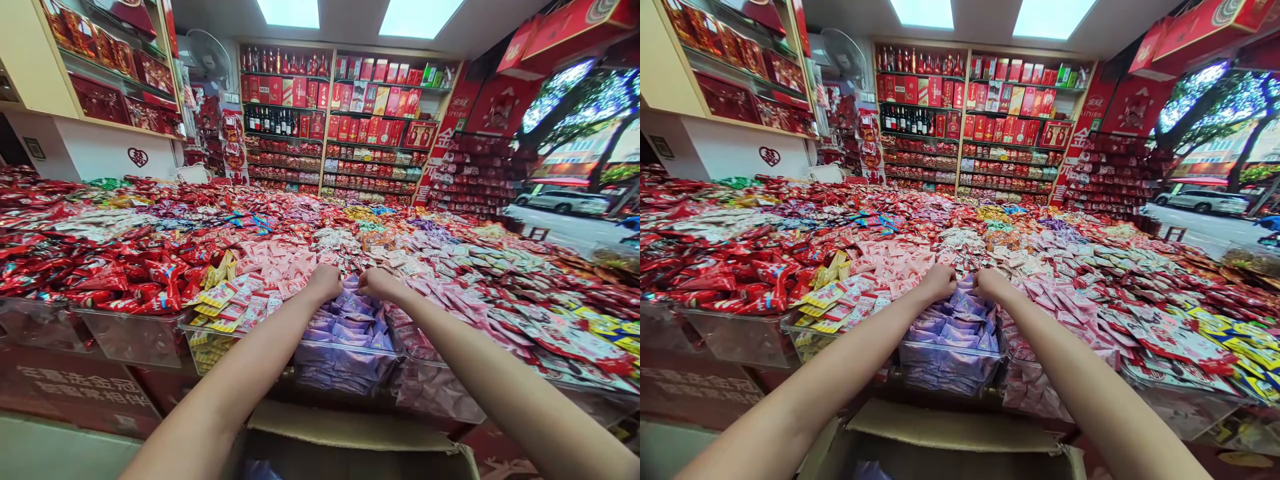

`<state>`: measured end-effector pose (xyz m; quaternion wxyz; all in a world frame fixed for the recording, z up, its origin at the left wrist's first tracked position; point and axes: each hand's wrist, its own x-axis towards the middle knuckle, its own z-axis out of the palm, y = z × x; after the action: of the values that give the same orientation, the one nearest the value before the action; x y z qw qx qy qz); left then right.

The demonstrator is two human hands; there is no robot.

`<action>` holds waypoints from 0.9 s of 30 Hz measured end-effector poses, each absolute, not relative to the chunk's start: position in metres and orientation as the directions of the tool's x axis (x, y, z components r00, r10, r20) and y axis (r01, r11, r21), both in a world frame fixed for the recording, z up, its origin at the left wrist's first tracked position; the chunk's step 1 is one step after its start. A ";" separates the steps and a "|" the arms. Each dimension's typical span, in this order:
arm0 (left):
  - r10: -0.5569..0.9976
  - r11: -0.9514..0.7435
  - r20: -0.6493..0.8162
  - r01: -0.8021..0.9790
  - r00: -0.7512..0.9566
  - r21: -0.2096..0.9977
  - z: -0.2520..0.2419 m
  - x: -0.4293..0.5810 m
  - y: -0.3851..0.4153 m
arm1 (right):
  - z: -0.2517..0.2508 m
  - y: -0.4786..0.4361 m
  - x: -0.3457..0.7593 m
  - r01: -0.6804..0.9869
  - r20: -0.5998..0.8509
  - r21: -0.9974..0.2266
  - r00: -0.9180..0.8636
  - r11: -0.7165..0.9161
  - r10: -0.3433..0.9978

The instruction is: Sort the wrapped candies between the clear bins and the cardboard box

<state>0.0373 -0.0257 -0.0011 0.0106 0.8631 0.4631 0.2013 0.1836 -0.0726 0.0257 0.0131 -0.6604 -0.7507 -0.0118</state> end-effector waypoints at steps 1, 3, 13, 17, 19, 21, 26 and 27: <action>0.807 -0.565 0.339 0.799 0.484 0.205 -0.001 0.037 -0.026 | 0.026 -0.072 0.183 0.993 0.036 0.007 -0.120 0.120 0.992; 0.814 -0.554 0.340 0.806 0.471 0.208 -0.001 0.037 -0.027 | 0.028 -0.070 0.183 0.993 0.040 0.020 -0.118 0.118 0.992; 0.811 -0.561 0.355 0.789 0.465 0.250 0.000 0.036 -0.030 | 0.029 -0.063 0.184 0.995 0.028 0.044 -0.095 0.094 0.995; 0.775 -0.619 0.354 0.741 0.523 0.260 0.001 0.035 -0.031 | 0.031 -0.067 0.187 0.994 0.017 0.035 -0.101 0.101 0.995; 0.770 -0.627 0.353 0.734 0.532 0.261 0.001 0.035 -0.031 | 0.034 -0.070 0.187 0.995 0.035 0.032 -0.094 0.093 0.995; 0.767 -0.631 0.351 0.730 0.537 0.261 0.000 0.035 -0.029 | 0.039 -0.076 0.187 0.996 0.077 0.033 -0.086 0.083 0.993; 0.750 -0.651 0.362 0.712 0.553 0.262 -0.003 0.036 -0.027 | 0.043 -0.093 0.178 0.983 -0.036 0.001 -0.185 0.185 0.982; 0.743 -0.659 0.368 0.706 0.559 0.259 -0.003 0.036 -0.027 | 0.041 -0.095 0.176 0.978 -0.072 -0.008 -0.207 0.207 0.976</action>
<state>0.0360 -0.0271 -0.0033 0.0409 0.8819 0.4109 0.2275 0.1756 -0.0950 0.0409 -0.0255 -0.6293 -0.7763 0.0261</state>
